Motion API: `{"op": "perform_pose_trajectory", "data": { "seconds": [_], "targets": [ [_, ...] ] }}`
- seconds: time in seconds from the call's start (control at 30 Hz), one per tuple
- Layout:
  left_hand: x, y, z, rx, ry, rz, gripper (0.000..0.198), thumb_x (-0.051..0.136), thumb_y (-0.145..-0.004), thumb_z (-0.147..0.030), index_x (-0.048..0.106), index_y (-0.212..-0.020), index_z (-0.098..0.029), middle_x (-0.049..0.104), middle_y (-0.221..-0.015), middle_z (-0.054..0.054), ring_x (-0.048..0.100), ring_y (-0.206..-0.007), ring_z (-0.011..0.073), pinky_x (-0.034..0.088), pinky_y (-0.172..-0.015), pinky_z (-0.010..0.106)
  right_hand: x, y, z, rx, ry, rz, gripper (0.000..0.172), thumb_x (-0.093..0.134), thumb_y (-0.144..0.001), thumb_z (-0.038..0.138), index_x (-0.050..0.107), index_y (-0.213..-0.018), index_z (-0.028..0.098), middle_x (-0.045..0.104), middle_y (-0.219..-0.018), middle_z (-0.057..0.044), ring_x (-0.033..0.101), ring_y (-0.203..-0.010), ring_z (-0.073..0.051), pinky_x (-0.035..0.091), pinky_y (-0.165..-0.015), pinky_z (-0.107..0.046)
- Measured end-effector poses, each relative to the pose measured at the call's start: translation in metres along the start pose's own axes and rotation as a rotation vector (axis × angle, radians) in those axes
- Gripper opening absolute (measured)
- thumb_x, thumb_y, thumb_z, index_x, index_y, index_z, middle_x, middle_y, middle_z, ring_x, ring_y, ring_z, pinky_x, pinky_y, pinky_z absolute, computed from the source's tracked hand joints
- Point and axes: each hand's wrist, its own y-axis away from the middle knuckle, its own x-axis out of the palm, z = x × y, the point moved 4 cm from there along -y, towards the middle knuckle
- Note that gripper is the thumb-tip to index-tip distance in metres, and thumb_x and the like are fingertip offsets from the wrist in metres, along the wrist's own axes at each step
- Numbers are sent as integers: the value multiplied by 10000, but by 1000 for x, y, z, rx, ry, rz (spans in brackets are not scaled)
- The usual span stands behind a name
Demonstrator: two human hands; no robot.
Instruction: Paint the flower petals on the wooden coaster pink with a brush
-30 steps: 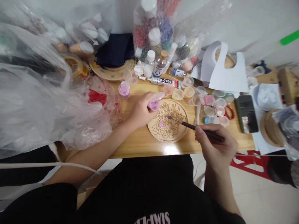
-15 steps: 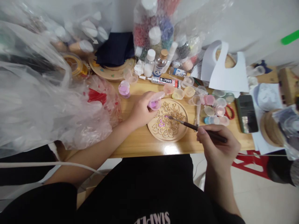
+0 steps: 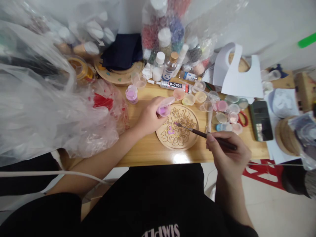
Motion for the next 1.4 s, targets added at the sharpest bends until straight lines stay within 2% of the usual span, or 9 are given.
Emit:
{"op": "perform_pose_trajectory", "data": {
  "seconds": [0.2, 0.43, 1.0, 1.4],
  "targets": [
    [0, 1, 1, 18, -7, -10, 308, 658, -784, -28, 624, -1062, -157, 739, -1074, 47, 713, -981, 189, 600, -859, 312, -2, 2, 2, 1, -1, 8, 135, 831, -822, 319, 749, -797, 215, 711, -678, 8, 654, -546, -111, 578, -527, -222],
    [-1, 1, 0, 87, 16, -35, 307, 642, -782, -14, 626, -1059, -146, 731, -1050, 56, 719, -991, 185, 596, -861, 296, -5, 1, 2, 5, -92, -77, 134, 852, -809, 281, 740, -791, 210, 688, -631, 24, 620, -520, -104, 540, -512, -220],
    [0, -1, -1, 34, 4, -19, 249, 651, -795, -32, 614, -1008, -155, 715, -1004, 41, 703, -930, 181, 597, -832, 308, -1, -3, -6, 37, -38, -36, 201, 850, -808, 375, 746, -769, 206, 648, -598, 24, 609, -499, -108, 541, -496, -227],
    [1, 0, 0, 65, 6, -47, 311, 652, -761, 11, 606, -1013, -166, 701, -974, 20, 696, -906, 171, 590, -811, 302, -5, 0, -1, 38, -79, -65, 134, 855, -797, 280, 743, -772, 210, 695, -630, 22, 618, -513, -104, 532, -506, -222]
  ]
}}
